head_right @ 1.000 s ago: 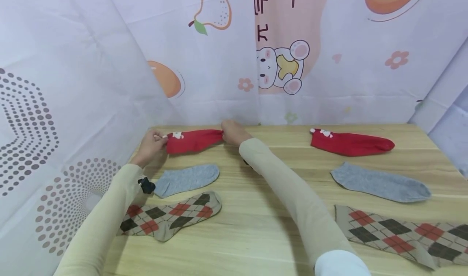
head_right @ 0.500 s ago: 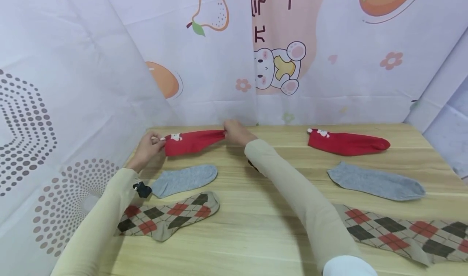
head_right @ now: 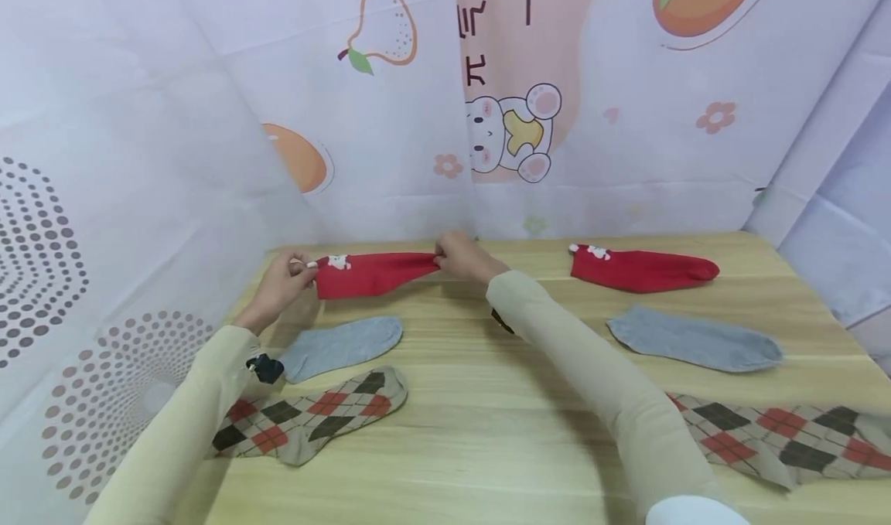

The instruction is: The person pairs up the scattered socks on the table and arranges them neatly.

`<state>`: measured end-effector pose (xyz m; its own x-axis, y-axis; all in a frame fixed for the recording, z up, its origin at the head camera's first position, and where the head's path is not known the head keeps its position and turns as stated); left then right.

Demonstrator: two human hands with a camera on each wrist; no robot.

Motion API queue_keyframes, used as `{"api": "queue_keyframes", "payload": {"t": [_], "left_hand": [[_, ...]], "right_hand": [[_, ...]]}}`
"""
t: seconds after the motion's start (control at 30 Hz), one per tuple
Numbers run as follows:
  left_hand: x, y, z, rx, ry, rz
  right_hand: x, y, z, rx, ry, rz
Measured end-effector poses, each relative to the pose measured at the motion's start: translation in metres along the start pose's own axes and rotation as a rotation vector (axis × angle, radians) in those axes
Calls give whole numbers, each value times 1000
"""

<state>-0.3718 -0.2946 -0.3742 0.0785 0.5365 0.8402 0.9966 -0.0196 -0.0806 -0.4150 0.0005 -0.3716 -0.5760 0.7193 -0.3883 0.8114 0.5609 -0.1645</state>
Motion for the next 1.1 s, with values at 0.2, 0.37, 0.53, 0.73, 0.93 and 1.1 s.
{"api": "queue_keyframes", "payload": {"t": [0.2,0.37,0.53,0.73,0.93,1.1], "left_hand": [[16,1,15,-29,-3,38],[32,4,30,-62,8,85],[45,11,42,-84,13,123],[56,21,50,-83,-2,168],[67,32,55,-78,-13,210],[75,43,62,-76,-28,225]], "right_hand": [[8,21,-7,-16,17,-3],[19,39,-15,-21,42,28],[24,54,-25,-4,49,9],[24,73,-35,19,35,-1],[24,91,-41,7,12,29],[23,107,-47,1,-9,55]]}}
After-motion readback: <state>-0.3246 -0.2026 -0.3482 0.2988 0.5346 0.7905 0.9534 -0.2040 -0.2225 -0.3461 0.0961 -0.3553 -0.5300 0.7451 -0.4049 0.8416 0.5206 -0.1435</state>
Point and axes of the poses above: each hand's wrist, its own y-axis away from the middle knuckle, its own z-axis out of the palm, x = y × z, the point moved 8 cm from there along -y, towards the middle knuckle, and after that the axes turned 6 degrees about y, right-handed, at the moved point
